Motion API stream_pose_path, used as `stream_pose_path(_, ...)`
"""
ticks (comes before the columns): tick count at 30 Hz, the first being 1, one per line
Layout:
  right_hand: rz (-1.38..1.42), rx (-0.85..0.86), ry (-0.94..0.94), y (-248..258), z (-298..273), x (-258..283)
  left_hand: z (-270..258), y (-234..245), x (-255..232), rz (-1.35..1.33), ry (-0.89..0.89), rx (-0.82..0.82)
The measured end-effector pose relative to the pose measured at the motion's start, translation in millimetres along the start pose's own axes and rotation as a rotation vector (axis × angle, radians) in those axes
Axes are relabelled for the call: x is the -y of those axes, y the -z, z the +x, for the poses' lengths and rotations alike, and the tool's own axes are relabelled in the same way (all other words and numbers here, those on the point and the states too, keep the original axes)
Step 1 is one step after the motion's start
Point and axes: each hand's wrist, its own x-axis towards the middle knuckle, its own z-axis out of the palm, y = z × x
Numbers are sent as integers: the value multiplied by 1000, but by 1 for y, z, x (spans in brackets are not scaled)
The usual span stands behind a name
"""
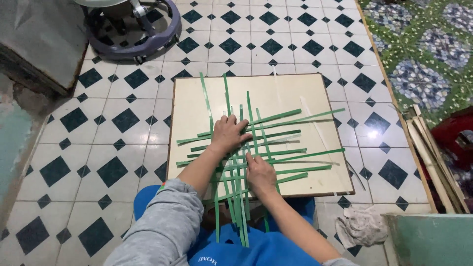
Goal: Weaving green and white plastic strips together on a flat board to create a mat or bag component.
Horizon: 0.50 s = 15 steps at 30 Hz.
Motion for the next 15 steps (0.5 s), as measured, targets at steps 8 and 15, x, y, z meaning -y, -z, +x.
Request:
stream_pose_path(8, 100, 307, -138, 10, 18, 6, 0, 7, -5, 57, -8, -31)
stream_pose_path(15, 94, 123, 423, 30, 0, -21, 6, -5, 0, 62, -20, -41)
